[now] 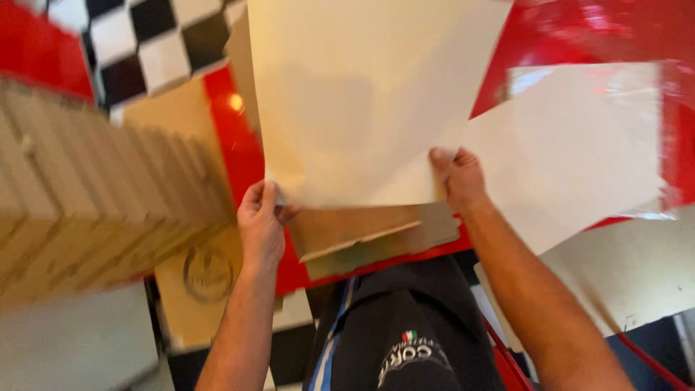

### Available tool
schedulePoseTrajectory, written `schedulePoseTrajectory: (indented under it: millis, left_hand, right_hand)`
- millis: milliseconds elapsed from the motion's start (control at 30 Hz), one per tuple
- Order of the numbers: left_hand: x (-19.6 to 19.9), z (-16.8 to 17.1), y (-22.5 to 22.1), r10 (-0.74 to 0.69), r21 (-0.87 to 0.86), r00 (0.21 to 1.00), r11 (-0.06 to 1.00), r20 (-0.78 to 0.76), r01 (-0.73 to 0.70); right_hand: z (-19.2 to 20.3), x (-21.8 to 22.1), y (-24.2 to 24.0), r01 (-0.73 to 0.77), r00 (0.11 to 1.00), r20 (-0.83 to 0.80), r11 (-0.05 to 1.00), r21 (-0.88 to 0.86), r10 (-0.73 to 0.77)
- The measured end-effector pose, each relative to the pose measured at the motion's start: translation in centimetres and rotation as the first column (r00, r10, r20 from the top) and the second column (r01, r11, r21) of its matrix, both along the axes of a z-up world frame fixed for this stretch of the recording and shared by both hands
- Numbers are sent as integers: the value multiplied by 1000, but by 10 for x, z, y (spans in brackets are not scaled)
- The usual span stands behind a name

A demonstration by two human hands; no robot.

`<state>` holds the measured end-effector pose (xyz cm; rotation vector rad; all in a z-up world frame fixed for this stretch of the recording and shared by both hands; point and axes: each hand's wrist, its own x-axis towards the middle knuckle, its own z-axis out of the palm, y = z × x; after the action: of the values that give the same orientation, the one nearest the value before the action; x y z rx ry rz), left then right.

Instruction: The person repeatedly assembles flat cardboard pizza boxes by folding the side flaps, inserting a white paper liner, closing the lid, and stacking the finished boxes on a red counter. The process is repeated multiple times in a consistent sequence.

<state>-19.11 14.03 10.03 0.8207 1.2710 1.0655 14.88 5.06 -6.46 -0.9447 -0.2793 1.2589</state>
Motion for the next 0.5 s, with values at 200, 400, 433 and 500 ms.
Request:
schedulePoseTrajectory:
  millis: [200,400,433,500]
  left_hand:
    - [-97,-55,-37,-134,-216,938,974,-319,65]
    - [-122,-98,-45,-458,-433,583,880,-671,194]
    - [-121,-106,-44,-464,-436,588,877,-662,201]
    - [-118,-121,-42,-518,-418,394,852,-759,315]
  right_hand:
    - [2,-40,8,-277,784,389,833,-478,484]
    - [18,-66,24,11,116,675,678,-735,729]
    - [17,-69,24,21,112,672,674,-738,732]
    - [14,-73,26,143,53,662,651,-746,747]
